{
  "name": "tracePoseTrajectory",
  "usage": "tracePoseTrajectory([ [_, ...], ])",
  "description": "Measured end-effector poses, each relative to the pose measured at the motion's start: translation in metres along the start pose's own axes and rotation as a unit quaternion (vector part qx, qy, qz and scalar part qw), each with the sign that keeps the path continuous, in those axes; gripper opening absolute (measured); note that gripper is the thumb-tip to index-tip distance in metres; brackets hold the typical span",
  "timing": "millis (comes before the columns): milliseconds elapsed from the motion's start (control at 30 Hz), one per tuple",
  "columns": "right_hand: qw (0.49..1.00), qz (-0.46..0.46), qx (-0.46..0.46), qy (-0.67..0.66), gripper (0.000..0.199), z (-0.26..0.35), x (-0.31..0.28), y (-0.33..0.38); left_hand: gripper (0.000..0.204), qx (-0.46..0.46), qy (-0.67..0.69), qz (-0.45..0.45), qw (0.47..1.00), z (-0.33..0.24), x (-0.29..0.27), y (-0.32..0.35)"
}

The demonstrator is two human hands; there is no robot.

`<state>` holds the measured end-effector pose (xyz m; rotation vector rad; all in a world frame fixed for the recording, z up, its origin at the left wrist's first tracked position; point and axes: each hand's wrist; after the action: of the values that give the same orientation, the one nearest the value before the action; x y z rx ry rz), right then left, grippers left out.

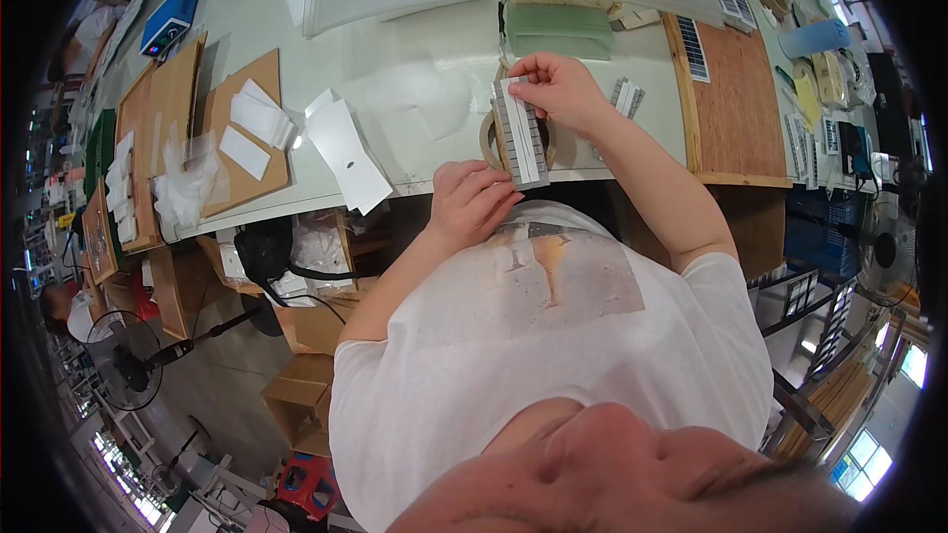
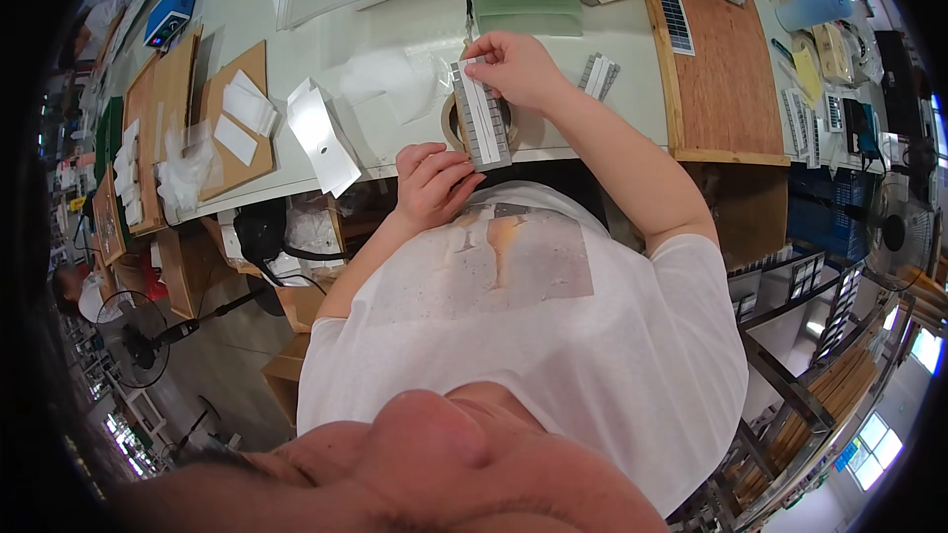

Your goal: Assembling small solar panel units by placing panels into white plastic housings at a factory workbench.

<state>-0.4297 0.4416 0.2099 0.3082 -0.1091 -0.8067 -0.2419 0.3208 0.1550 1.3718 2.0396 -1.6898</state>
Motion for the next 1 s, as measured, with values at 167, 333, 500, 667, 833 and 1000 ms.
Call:
tracePoseTrajectory([
  [167, 1.0, -0.003, 0.003, 0.01, 0.016, -0.001, 0.001, 0.001, 0.031, 0.009, -0.006, 0.006, 1.0, 0.0, -0.002, -0.003],
  [333, 1.0, -0.002, 0.001, 0.002, 0.016, -0.003, 0.0, 0.001, 0.031, 0.009, -0.005, 0.015, 1.0, 0.0, -0.002, -0.003],
  [500, 1.0, -0.001, -0.002, 0.002, 0.016, -0.004, 0.0, 0.0, 0.03, 0.012, -0.009, 0.02, 1.0, -0.001, -0.003, -0.004],
  [667, 1.0, -0.006, -0.01, 0.029, 0.016, -0.01, -0.002, -0.002, 0.03, 0.019, -0.006, 0.02, 1.0, 0.001, -0.003, -0.004],
  [833, 0.992, -0.017, -0.065, 0.111, 0.019, -0.014, -0.003, -0.004, 0.03, 0.021, -0.002, 0.02, 1.0, 0.002, -0.002, -0.003],
  [1000, 0.99, -0.007, -0.079, 0.114, 0.019, -0.017, -0.004, -0.006, 0.03, 0.022, 0.0, 0.015, 1.0, 0.002, -0.002, -0.003],
])
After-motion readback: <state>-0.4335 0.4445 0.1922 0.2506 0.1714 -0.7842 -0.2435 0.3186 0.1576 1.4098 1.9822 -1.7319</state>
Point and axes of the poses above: each hand's wrist, its own y-axis away from the middle knuckle, its own x-axis out of the palm, z = x × y, and after that the axes turned 5 degrees about -y, right-handed
